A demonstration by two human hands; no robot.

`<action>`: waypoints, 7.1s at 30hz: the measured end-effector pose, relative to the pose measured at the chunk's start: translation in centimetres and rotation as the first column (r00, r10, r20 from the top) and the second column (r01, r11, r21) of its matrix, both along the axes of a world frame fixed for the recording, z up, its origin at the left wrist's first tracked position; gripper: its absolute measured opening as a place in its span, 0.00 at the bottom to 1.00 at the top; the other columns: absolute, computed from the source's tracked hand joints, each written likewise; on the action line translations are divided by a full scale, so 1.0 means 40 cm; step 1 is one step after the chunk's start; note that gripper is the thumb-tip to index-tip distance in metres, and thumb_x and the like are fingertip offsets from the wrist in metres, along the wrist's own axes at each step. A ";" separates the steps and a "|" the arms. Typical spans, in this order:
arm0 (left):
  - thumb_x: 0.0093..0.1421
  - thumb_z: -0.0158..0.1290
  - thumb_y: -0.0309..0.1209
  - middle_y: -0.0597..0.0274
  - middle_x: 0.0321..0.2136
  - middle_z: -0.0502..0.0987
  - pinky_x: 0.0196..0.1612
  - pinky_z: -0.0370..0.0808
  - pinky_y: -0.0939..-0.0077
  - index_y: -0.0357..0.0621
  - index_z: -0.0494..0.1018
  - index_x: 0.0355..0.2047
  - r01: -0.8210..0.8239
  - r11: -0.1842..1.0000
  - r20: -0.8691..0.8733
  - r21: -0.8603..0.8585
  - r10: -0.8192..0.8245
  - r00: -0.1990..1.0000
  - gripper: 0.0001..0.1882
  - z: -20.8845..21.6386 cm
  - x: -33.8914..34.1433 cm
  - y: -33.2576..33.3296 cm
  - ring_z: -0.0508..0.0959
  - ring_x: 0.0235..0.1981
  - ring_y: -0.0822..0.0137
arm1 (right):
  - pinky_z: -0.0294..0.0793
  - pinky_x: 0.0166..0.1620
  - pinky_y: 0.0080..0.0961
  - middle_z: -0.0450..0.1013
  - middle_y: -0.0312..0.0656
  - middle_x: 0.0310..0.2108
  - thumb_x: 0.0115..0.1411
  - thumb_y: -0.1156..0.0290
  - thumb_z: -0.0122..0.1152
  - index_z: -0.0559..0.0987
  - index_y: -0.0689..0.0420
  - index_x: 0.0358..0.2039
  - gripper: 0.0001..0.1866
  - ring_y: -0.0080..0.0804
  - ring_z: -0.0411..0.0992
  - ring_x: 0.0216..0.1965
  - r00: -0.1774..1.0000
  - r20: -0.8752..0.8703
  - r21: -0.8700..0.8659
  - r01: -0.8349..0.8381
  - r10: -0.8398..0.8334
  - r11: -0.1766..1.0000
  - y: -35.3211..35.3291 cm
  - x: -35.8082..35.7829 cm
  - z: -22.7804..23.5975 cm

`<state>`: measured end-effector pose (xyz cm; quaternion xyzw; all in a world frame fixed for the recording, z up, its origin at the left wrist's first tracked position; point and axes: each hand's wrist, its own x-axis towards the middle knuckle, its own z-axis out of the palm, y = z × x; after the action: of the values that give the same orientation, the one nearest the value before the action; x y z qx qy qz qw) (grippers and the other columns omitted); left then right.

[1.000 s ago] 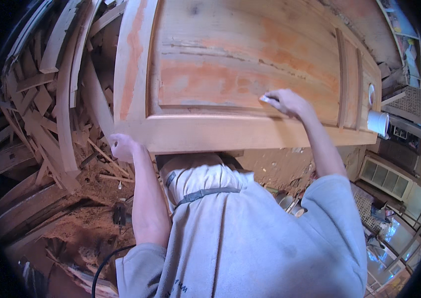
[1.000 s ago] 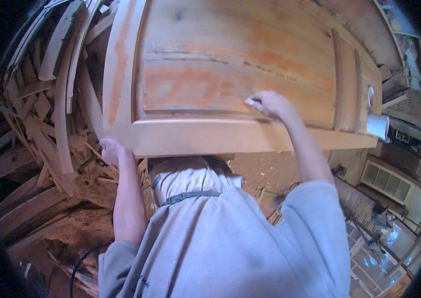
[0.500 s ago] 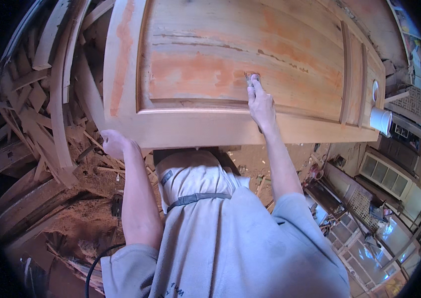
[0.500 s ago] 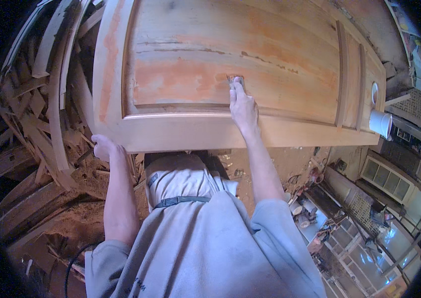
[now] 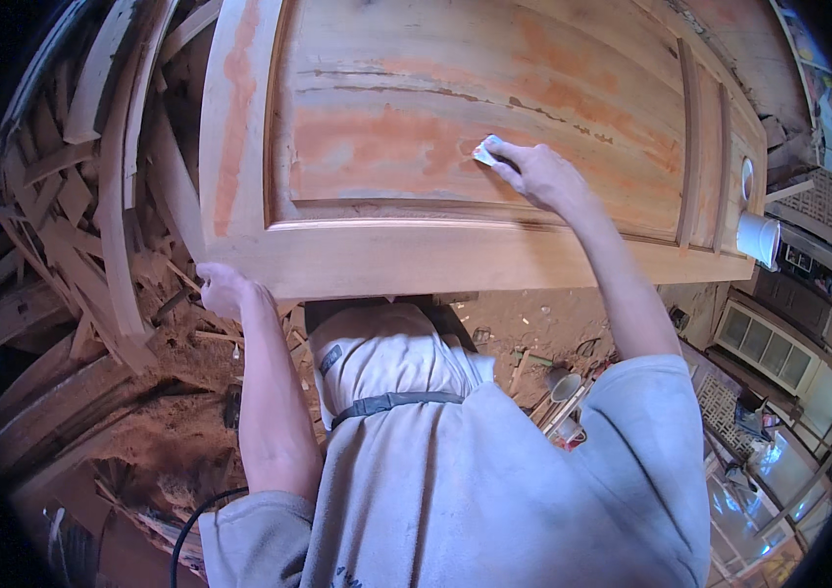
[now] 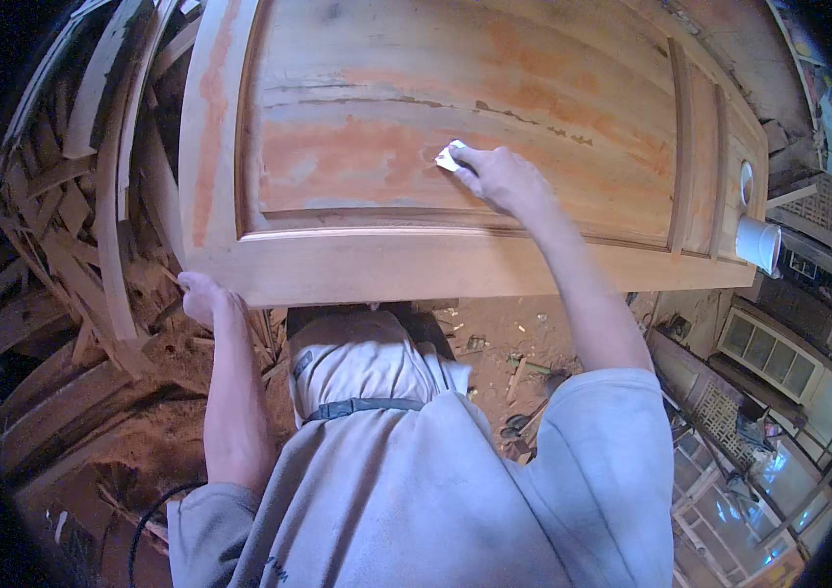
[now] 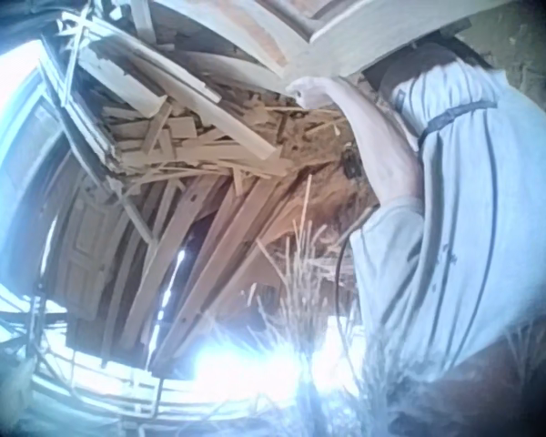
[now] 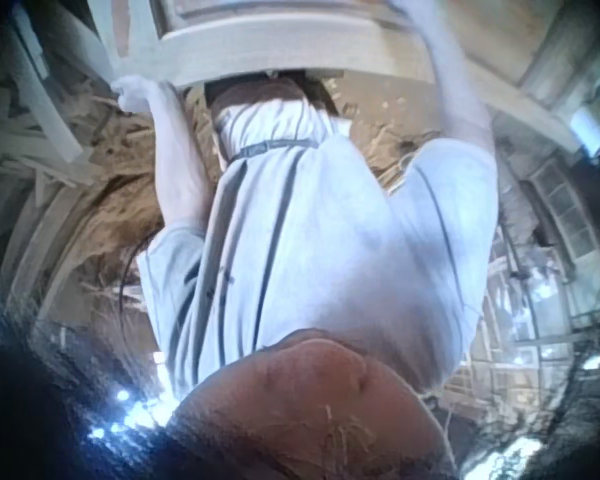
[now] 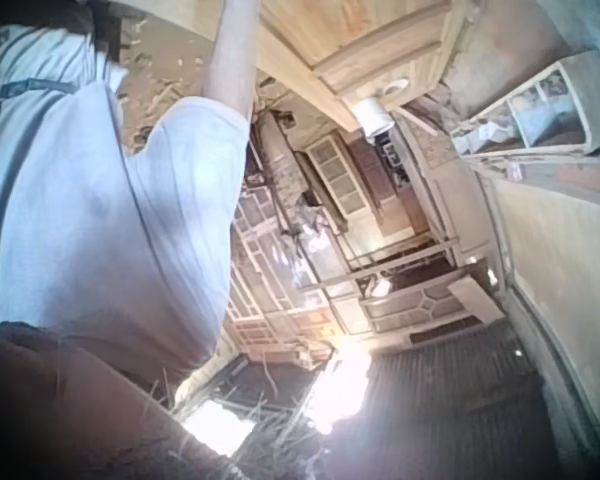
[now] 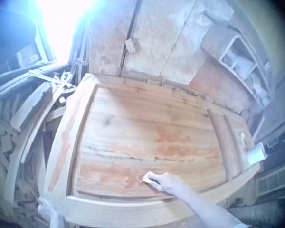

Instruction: The person applies wood putty to cracks and joints in a wooden door using a scraper. They scoop putty from a bucket and smooth it across different sections of the door surface.

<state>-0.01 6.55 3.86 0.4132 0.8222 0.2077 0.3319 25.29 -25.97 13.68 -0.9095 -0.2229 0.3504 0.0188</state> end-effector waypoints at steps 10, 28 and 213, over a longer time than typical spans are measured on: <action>0.62 0.43 0.50 0.35 0.36 0.81 0.42 0.78 0.51 0.23 0.78 0.37 -0.020 0.999 -0.087 -0.026 0.018 0.996 0.33 -0.009 -0.005 0.012 0.82 0.37 0.41 | 0.75 0.35 0.39 0.80 0.47 0.33 0.70 0.54 0.54 0.74 0.48 0.61 0.23 0.41 0.77 0.29 0.994 -0.024 -0.015 -0.107 0.106 0.994 -0.222 0.041 0.000; 0.64 0.45 0.49 0.33 0.38 0.81 0.44 0.79 0.52 0.20 0.77 0.37 -0.032 0.999 -0.107 -0.027 0.029 0.994 0.33 -0.010 0.000 0.006 0.82 0.40 0.42 | 0.76 0.45 0.55 0.79 0.60 0.37 0.70 0.56 0.49 0.70 0.45 0.64 0.24 0.64 0.77 0.42 0.755 0.236 0.282 0.549 -0.611 0.787 -0.037 -0.177 -0.136; 0.65 0.54 0.47 0.41 0.61 0.66 0.65 0.61 0.46 0.35 0.65 0.61 0.888 -0.123 -0.519 0.443 -0.843 0.142 0.33 -0.017 0.860 -2.704 0.66 0.63 0.42 | 0.77 0.41 0.48 0.76 0.50 0.35 0.64 0.73 0.52 0.73 0.46 0.61 0.23 0.52 0.78 0.37 0.765 0.636 -0.066 0.190 -0.105 0.980 -3.102 0.689 0.374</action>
<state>34.38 -101.59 3.17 0.9389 0.2076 0.2080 0.1791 52.84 -150.03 28.64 -0.9881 -0.1213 0.0375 -0.0868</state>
